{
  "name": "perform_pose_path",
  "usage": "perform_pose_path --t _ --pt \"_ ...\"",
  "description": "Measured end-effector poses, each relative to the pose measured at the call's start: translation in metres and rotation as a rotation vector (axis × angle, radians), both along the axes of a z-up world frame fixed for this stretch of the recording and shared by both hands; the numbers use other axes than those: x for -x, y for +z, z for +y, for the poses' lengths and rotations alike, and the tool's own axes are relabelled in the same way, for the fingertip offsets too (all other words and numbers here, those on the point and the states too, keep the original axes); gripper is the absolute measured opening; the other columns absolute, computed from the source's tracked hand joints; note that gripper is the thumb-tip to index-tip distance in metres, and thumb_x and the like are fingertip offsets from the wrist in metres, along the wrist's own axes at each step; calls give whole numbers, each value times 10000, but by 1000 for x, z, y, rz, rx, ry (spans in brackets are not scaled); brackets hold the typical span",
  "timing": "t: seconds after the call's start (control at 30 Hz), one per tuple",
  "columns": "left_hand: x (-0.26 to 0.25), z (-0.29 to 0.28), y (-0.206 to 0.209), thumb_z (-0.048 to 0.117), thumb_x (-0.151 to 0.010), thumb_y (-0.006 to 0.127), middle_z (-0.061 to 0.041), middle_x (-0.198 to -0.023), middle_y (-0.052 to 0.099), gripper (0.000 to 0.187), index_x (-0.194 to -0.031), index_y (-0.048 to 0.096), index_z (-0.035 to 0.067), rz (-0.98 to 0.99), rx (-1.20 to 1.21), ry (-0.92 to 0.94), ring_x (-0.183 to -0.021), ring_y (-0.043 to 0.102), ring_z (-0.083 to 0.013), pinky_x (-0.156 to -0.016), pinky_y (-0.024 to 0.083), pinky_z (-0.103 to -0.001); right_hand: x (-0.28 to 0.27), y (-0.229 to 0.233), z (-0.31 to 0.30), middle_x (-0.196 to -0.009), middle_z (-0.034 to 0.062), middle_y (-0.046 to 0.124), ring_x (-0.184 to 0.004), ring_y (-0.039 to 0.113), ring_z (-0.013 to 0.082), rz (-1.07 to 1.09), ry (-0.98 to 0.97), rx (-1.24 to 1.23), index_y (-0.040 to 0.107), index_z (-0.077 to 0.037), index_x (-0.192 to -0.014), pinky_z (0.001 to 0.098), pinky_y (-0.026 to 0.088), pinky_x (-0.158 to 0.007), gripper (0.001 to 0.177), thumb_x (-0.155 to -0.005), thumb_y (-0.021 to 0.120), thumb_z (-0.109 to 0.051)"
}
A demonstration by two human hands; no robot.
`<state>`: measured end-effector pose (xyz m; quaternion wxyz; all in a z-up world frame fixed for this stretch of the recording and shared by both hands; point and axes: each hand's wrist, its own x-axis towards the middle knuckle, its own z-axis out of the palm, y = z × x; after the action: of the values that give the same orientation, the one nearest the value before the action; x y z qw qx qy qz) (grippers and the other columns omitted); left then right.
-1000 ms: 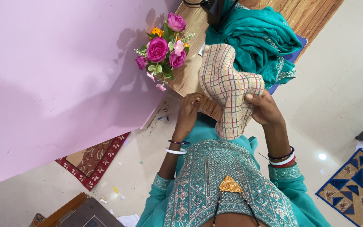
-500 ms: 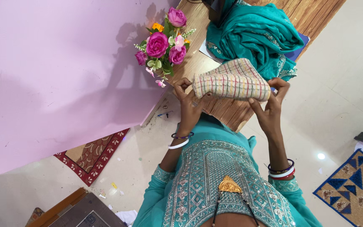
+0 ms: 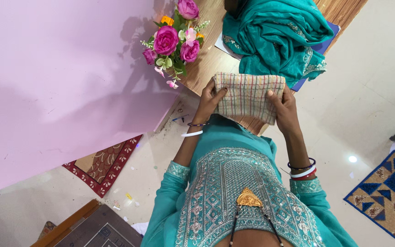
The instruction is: The person folds a cloth and then uses it to wipe the surface and handle of a wooden door.
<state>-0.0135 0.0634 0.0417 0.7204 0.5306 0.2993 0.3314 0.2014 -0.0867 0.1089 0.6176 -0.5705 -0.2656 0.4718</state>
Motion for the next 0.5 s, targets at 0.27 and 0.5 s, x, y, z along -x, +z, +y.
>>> perform_pose_path --t 0.27,0.5 --pt "13 15 58 9 -936 574 -27 -1511 468 417 -1353 591 -5 -69 -191 -64 -1412 474 -144 -1146 482 -348 -4 5 0 -1216 101 688 -1175 632 182 42 -7 -119 658 -1 -1259 357 492 -1096 480 -1137 424 -403" --pt "30 13 74 -7 -948 543 -69 -1397 624 478 -1426 536 -1 -160 -99 -160 -1287 597 -152 -1113 489 -321 11 74 -29 -1287 118 619 -1223 578 203 -559 144 -259 710 49 -1125 337 483 -1044 368 -1064 623 -304"
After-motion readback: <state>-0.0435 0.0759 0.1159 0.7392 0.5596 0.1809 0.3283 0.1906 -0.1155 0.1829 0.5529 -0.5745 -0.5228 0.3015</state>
